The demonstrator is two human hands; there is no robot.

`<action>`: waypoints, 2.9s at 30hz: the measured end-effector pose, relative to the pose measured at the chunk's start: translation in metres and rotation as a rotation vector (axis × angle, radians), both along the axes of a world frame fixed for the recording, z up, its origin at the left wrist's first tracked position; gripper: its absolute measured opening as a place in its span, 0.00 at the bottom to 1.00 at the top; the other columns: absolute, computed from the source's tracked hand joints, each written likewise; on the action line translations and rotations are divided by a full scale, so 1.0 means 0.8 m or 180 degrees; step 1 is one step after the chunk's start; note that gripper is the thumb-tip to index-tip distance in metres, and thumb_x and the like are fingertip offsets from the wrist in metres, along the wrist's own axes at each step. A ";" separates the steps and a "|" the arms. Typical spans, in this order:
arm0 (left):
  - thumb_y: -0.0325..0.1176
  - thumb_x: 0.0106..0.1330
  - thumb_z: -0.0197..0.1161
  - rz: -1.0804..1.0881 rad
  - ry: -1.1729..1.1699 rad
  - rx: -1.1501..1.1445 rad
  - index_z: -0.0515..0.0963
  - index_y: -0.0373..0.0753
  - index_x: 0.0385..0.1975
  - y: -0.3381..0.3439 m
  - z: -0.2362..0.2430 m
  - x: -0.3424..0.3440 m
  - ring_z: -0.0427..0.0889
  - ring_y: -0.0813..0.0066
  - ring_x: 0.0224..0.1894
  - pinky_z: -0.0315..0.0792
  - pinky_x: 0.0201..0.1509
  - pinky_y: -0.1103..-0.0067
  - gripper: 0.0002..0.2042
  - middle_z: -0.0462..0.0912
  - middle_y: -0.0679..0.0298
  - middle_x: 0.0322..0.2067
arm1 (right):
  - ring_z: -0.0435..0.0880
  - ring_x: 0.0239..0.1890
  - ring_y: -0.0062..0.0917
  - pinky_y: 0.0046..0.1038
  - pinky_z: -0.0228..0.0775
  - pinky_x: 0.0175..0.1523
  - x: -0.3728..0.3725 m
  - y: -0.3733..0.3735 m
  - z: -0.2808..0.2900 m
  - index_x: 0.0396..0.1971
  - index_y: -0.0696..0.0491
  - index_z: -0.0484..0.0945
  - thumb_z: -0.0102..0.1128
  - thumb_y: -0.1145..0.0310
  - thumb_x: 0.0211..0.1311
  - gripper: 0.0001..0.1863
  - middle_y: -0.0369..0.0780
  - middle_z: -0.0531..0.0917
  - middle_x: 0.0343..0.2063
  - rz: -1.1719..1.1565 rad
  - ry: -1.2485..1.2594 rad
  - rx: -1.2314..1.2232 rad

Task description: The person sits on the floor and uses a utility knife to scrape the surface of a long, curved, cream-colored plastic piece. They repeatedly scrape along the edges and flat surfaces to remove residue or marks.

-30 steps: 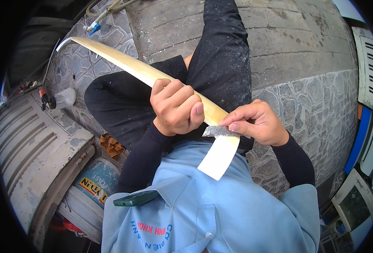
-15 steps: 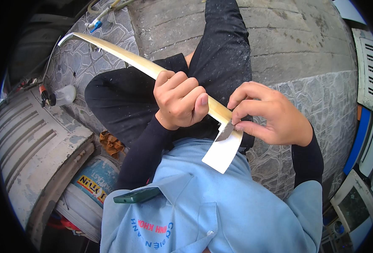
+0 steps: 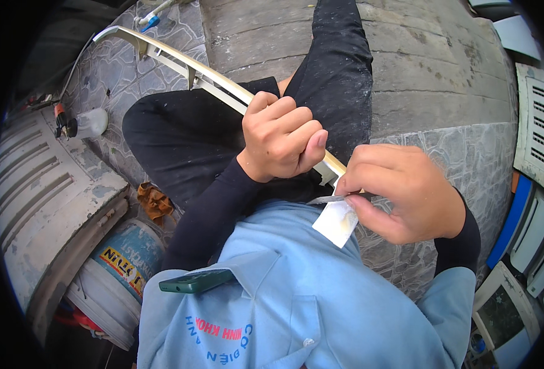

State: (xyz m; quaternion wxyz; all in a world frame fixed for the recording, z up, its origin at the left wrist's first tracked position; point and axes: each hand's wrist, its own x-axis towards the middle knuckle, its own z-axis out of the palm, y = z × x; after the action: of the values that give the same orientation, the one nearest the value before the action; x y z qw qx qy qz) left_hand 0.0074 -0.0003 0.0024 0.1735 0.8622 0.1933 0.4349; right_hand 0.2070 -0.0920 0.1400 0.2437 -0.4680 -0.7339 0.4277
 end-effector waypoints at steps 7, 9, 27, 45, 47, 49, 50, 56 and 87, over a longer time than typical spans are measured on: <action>0.35 0.65 0.66 0.0067 0.0005 0.0012 0.70 0.47 0.16 0.002 -0.003 0.008 0.65 0.70 0.21 0.56 0.32 0.70 0.15 0.64 0.70 0.18 | 0.84 0.28 0.38 0.36 0.76 0.33 -0.019 -0.024 0.020 0.34 0.55 0.82 0.73 0.77 0.57 0.08 0.40 0.80 0.29 -0.0385 -0.0565 -0.0066; 0.34 0.65 0.66 0.0082 0.0024 0.0035 0.70 0.47 0.16 0.000 -0.004 0.005 0.65 0.70 0.22 0.56 0.32 0.70 0.15 0.64 0.70 0.18 | 0.84 0.27 0.38 0.36 0.76 0.32 -0.028 -0.032 0.024 0.33 0.55 0.82 0.73 0.77 0.58 0.07 0.41 0.81 0.29 -0.0379 -0.0510 0.0076; 0.36 0.66 0.66 0.0135 -0.0209 0.0053 0.70 0.47 0.16 -0.007 -0.009 -0.003 0.65 0.70 0.22 0.57 0.33 0.70 0.16 0.65 0.70 0.19 | 0.80 0.23 0.23 0.26 0.71 0.30 -0.028 -0.041 0.008 0.33 0.60 0.86 0.72 0.78 0.64 0.02 0.39 0.81 0.25 -0.1124 -0.0546 -0.0443; 0.36 0.65 0.66 0.0072 -0.0268 -0.0014 0.72 0.48 0.17 0.000 -0.004 -0.006 0.66 0.71 0.22 0.57 0.34 0.70 0.15 0.66 0.71 0.19 | 0.89 0.33 0.28 0.28 0.79 0.40 -0.004 -0.011 0.009 0.38 0.62 0.88 0.70 0.81 0.61 0.06 0.43 0.89 0.33 -0.0919 -0.0247 -0.0868; 0.36 0.65 0.66 0.0067 -0.0227 -0.0011 0.72 0.48 0.17 0.000 -0.005 -0.007 0.66 0.71 0.22 0.57 0.34 0.71 0.15 0.66 0.71 0.19 | 0.89 0.31 0.29 0.28 0.79 0.39 -0.003 -0.009 0.004 0.39 0.59 0.89 0.70 0.81 0.61 0.07 0.41 0.89 0.32 -0.0789 -0.0226 -0.0789; 0.34 0.67 0.62 0.0052 -0.0131 -0.0037 0.71 0.46 0.17 0.002 -0.003 -0.011 0.66 0.70 0.22 0.59 0.34 0.70 0.14 0.66 0.69 0.19 | 0.89 0.32 0.33 0.30 0.80 0.39 -0.005 -0.008 0.001 0.38 0.59 0.88 0.70 0.80 0.61 0.07 0.41 0.89 0.33 -0.0702 -0.0208 -0.0722; 0.33 0.68 0.60 0.0044 -0.0085 -0.0049 0.71 0.45 0.18 0.001 -0.003 -0.013 0.67 0.69 0.21 0.60 0.35 0.70 0.14 0.66 0.69 0.19 | 0.89 0.33 0.35 0.31 0.80 0.39 -0.007 -0.008 0.000 0.38 0.59 0.88 0.70 0.80 0.60 0.06 0.42 0.89 0.33 -0.0659 -0.0199 -0.0688; 0.37 0.68 0.61 0.0039 -0.0041 -0.0049 0.72 0.47 0.17 0.000 -0.009 -0.017 0.66 0.70 0.22 0.59 0.35 0.70 0.15 0.66 0.70 0.19 | 0.89 0.34 0.40 0.35 0.80 0.39 -0.013 -0.011 -0.004 0.37 0.57 0.87 0.71 0.80 0.59 0.07 0.42 0.87 0.32 -0.0614 -0.0383 -0.0538; 0.37 0.81 0.52 -0.0072 0.0353 -0.0026 0.71 0.45 0.17 0.004 -0.003 -0.008 0.70 0.65 0.22 0.62 0.37 0.69 0.22 0.67 0.66 0.18 | 0.89 0.34 0.41 0.35 0.81 0.40 -0.012 -0.033 -0.018 0.38 0.59 0.88 0.71 0.83 0.57 0.09 0.45 0.87 0.33 -0.1013 -0.0117 -0.0105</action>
State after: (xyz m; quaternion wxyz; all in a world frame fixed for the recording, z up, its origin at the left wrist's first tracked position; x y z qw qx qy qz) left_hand 0.0013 0.0032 -0.0001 0.1709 0.8864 0.1946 0.3836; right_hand 0.1973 -0.1186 0.1253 0.2872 -0.5901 -0.6477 0.3870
